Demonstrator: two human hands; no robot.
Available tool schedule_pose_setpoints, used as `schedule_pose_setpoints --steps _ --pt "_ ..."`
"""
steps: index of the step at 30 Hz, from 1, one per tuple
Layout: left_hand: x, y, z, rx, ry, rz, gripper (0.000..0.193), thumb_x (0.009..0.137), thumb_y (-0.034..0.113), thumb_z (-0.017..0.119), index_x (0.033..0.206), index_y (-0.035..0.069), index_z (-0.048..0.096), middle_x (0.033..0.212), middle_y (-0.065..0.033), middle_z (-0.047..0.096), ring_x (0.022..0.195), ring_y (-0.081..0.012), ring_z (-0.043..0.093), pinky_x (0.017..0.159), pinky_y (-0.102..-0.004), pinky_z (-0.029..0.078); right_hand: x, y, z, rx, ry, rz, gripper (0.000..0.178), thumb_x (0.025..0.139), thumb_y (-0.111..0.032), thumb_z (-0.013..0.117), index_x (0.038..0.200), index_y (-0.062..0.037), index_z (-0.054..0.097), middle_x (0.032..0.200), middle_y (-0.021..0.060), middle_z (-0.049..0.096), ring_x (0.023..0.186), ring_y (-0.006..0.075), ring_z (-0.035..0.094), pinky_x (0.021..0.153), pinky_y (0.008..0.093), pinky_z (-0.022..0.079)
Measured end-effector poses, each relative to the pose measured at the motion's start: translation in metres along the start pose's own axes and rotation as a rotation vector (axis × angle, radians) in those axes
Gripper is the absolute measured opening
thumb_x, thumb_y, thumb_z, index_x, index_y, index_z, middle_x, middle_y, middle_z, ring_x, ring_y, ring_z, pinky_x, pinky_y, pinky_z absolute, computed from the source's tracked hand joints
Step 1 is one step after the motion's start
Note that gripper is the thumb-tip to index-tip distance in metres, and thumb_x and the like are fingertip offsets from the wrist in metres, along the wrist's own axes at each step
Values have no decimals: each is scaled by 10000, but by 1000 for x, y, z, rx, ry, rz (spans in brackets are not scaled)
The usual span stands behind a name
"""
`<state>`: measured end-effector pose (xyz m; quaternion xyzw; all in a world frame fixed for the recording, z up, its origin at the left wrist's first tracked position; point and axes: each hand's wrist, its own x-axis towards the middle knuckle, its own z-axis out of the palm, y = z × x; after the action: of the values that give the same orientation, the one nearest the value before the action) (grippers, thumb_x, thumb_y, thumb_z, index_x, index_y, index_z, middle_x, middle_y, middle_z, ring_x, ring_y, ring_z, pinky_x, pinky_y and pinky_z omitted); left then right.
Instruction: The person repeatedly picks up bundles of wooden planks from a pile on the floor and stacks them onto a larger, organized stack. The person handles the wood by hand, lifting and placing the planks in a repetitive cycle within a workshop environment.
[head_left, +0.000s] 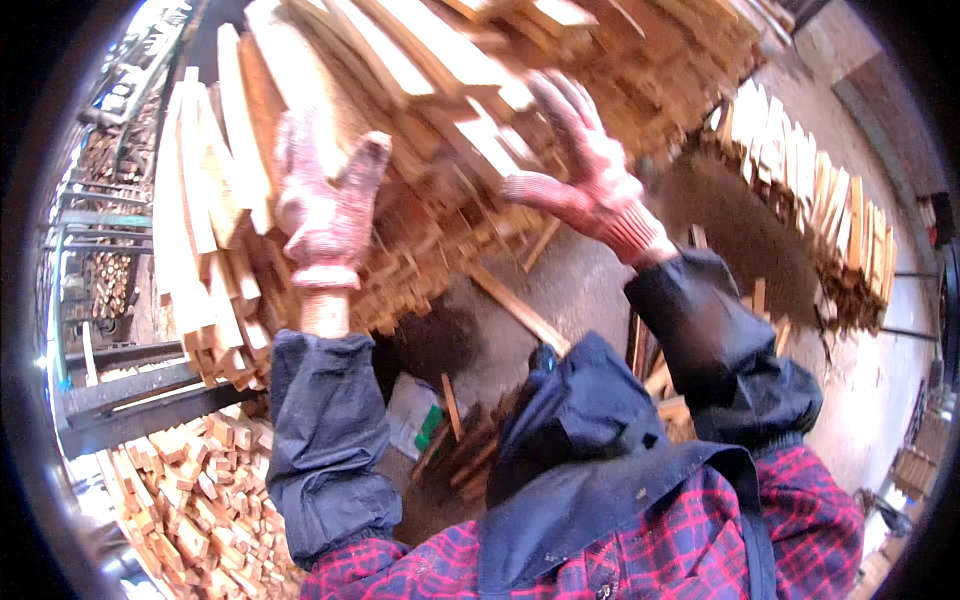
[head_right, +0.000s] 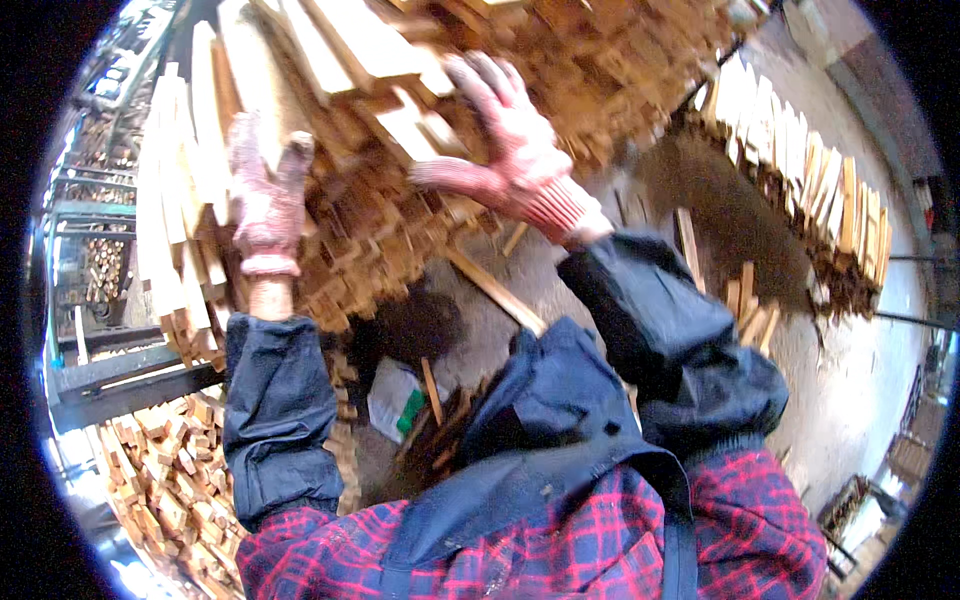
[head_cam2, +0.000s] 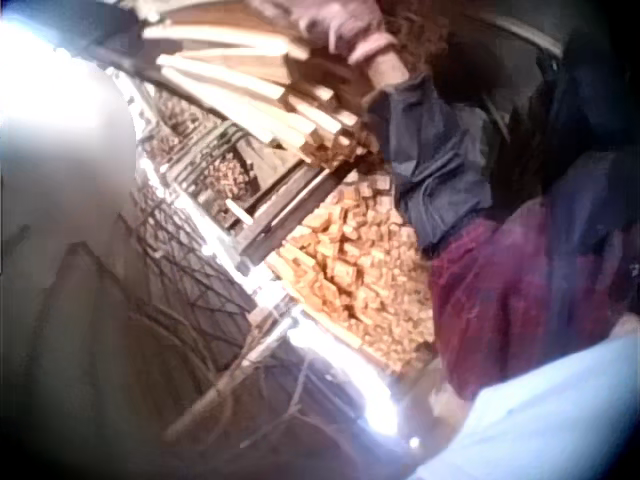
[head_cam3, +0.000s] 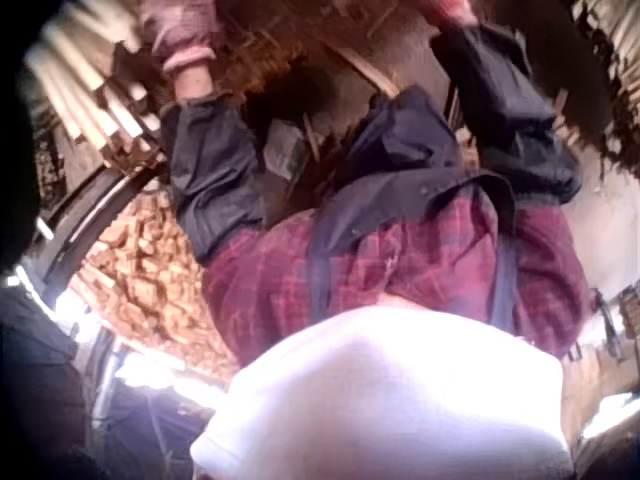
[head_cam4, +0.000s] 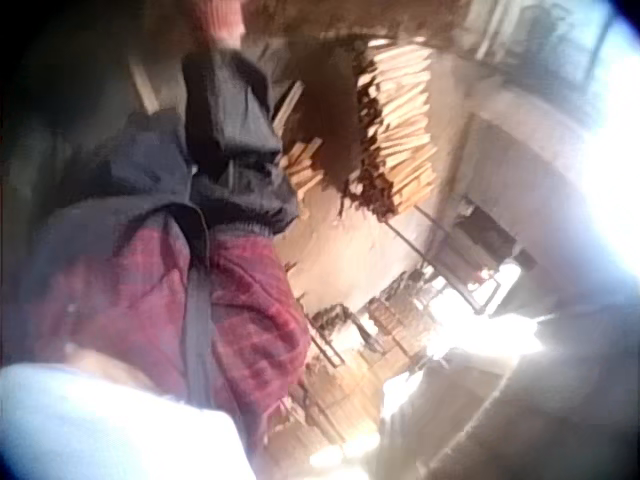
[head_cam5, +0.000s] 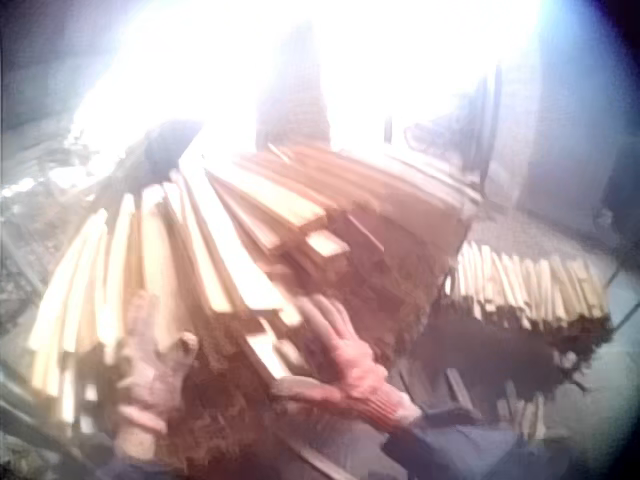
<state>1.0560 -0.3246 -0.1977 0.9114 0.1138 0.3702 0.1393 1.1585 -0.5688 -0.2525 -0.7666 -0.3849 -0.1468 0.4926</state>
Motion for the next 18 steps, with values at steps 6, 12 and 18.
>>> schedule_pose_setpoints --steps 6,12,18 --pt "-2 -12 11 -103 55 -104 609 915 458 596 1251 -44 524 1268 -225 535 1154 -336 527 1019 -381 401 17 -1 14 -193 -54 -579 1017 700 -688 624 1450 -63 340 1403 275 314 1297 476 305 1077 560 270" --pt "-21 -47 14 -30 97 -91 482 922 384 567 1173 -28 566 1202 -185 575 1108 -317 547 977 -385 417 -17 30 24 -72 -155 -570 892 712 -589 681 1394 -84 407 1334 237 401 1234 428 390 1013 508 357" --pt "-58 -60 -4 -82 151 -147 405 912 306 565 1148 -22 588 1161 -169 592 1086 -306 556 956 -399 428 -66 52 18 32 -81 -346 771 724 -490 738 1337 -105 474 1265 200 488 1172 379 475 948 456 444"
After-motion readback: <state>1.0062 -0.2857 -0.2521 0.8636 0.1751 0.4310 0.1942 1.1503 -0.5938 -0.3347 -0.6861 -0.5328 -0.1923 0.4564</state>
